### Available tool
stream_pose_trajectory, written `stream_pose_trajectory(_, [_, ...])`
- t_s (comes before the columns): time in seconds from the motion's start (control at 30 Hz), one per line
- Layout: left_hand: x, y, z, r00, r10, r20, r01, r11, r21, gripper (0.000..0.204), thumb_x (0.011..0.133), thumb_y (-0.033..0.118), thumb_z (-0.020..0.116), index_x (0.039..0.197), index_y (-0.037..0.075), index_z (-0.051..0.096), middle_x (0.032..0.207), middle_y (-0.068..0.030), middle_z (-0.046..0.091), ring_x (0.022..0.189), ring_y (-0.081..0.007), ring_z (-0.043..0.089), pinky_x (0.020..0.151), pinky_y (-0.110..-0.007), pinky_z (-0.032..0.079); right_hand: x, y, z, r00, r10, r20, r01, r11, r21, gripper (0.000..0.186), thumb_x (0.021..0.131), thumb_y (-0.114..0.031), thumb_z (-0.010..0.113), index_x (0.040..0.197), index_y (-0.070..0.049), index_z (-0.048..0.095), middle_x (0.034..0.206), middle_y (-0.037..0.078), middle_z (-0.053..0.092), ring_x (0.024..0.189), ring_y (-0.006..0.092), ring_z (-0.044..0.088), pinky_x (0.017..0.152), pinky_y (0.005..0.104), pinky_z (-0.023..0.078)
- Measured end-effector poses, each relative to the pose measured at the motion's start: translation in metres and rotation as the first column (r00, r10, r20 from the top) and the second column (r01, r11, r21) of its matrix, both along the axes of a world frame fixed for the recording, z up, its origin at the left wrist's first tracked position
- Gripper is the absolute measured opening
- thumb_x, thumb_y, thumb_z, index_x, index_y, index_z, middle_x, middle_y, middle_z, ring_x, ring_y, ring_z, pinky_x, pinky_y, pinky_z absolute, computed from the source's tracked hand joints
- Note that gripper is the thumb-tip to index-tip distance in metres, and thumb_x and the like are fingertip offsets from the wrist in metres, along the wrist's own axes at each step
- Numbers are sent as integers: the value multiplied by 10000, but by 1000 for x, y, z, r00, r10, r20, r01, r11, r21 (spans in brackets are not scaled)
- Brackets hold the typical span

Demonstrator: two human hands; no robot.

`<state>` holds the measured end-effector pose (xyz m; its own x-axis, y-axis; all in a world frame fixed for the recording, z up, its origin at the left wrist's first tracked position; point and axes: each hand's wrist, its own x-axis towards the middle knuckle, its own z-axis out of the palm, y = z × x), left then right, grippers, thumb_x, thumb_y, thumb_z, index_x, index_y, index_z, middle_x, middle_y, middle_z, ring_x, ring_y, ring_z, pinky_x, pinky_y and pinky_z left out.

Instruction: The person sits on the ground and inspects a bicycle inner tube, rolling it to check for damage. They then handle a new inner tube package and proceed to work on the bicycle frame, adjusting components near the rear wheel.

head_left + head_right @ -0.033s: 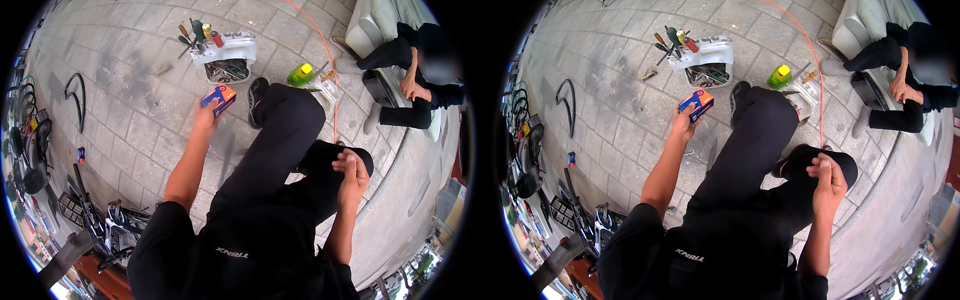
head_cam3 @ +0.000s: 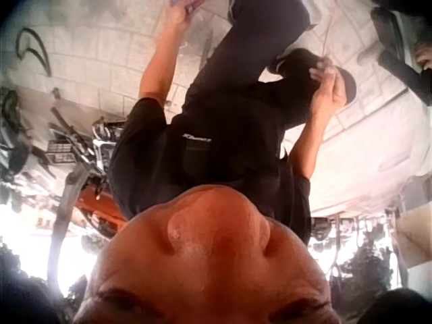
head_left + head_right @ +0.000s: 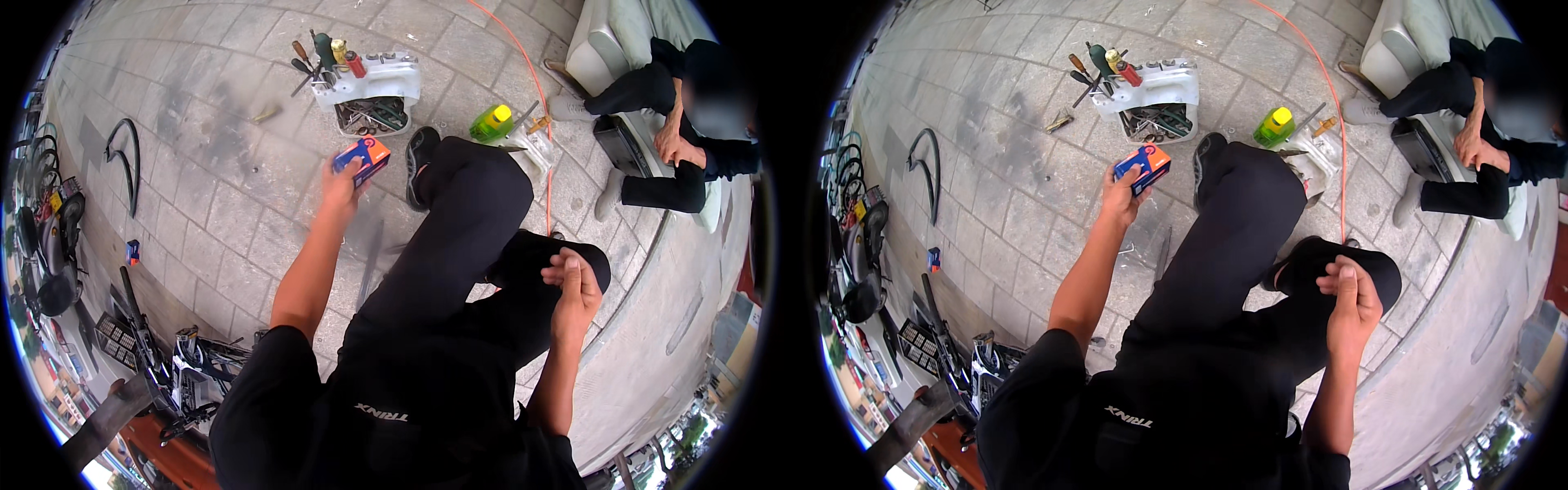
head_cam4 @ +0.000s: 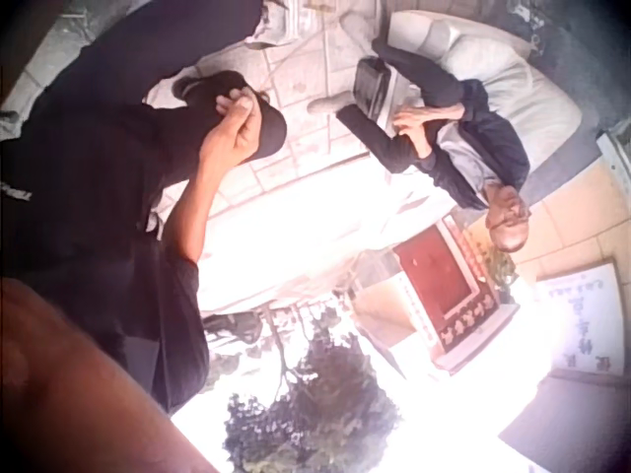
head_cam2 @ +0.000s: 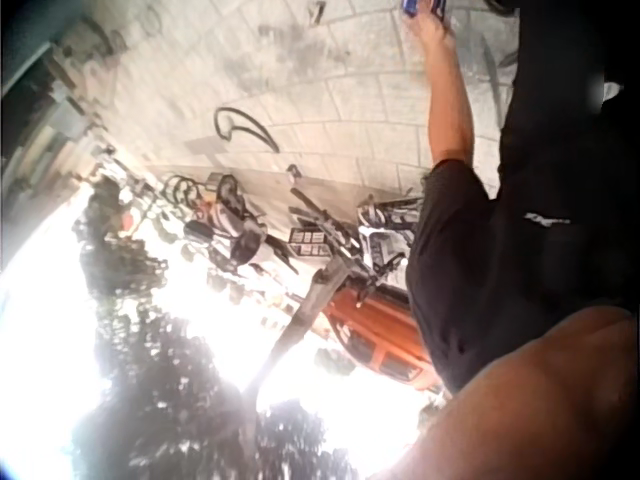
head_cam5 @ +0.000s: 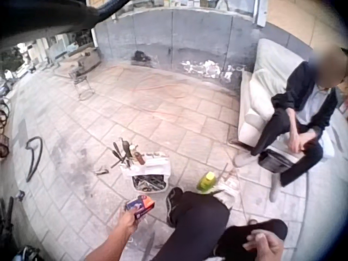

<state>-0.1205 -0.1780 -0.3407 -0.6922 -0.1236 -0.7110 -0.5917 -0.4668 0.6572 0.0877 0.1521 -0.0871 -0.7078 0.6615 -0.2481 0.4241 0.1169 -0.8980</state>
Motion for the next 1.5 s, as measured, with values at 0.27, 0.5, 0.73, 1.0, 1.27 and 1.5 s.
stream_pose_trajectory(0.27, [-99, 27, -46, 985, -152, 76, 166, 961, -221, 1094, 857, 311, 883, 1646, 80, 161, 1435, -245, 546, 1125, -361, 648, 840, -540, 604, -6, 6, -6, 998, 55, 30, -54, 998, -37, 317, 1088, -221, 609, 1208, 55, 708, 989, 117, 744, 783, 147, 706, 731, 282, 571])
stream_pose_trajectory(0.5, [22, -7, -105, 889, -413, 197, 456, 834, -311, 667, 908, 356, 797, 1438, 38, 548, 929, -190, 723, 743, -302, 703, 632, -440, 602, 2, -3, -22, 974, 148, 169, -150, 989, -1, 367, 1100, -243, 557, 1283, 52, 675, 1001, 121, 743, 774, 144, 698, 717, 270, 570])
stream_pose_trajectory(0.73, [215, -48, -91, 695, -670, 261, 717, 627, -304, 373, 938, 345, 683, 1199, 79, 708, 943, -136, 733, 833, -273, 715, 746, -428, 579, -58, -40, -24, 882, 470, -32, -469, 883, 37, 326, 1080, -168, 584, 1302, 58, 658, 1002, 115, 733, 799, 131, 685, 759, 263, 566])
stream_pose_trajectory(1.0, [301, -107, -84, 795, -538, 281, 605, 741, -292, 346, 1006, 323, 593, 1192, 61, 720, 1136, -173, 746, 1027, -268, 734, 886, -421, 580, -51, -38, -7, 820, 549, -159, -569, 811, -137, 297, 1052, -136, 635, 1290, 37, 672, 1021, 95, 746, 858, 117, 690, 806, 267, 562])
stream_pose_trajectory(1.27, [257, -159, 24, 983, -106, -151, 56, 951, -303, 397, 1048, 267, 591, 1331, -10, 611, 1233, -146, 724, 1056, -270, 720, 867, -384, 591, -64, -35, -56, 728, 657, -194, -685, 699, -203, 347, 1031, -191, 655, 1304, 23, 667, 984, 65, 728, 849, 95, 646, 779, 266, 543])
stream_pose_trajectory(1.5, [232, -154, 157, 863, 348, -366, -491, 749, -445, 504, 1059, 302, 632, 1436, -4, 494, 1235, -176, 697, 1063, -288, 718, 916, -398, 588, -58, -54, -75, 576, 816, 48, -785, 568, -248, 383, 1026, -233, 645, 1316, 16, 656, 1004, 151, 752, 637, 144, 662, 594, 299, 524])
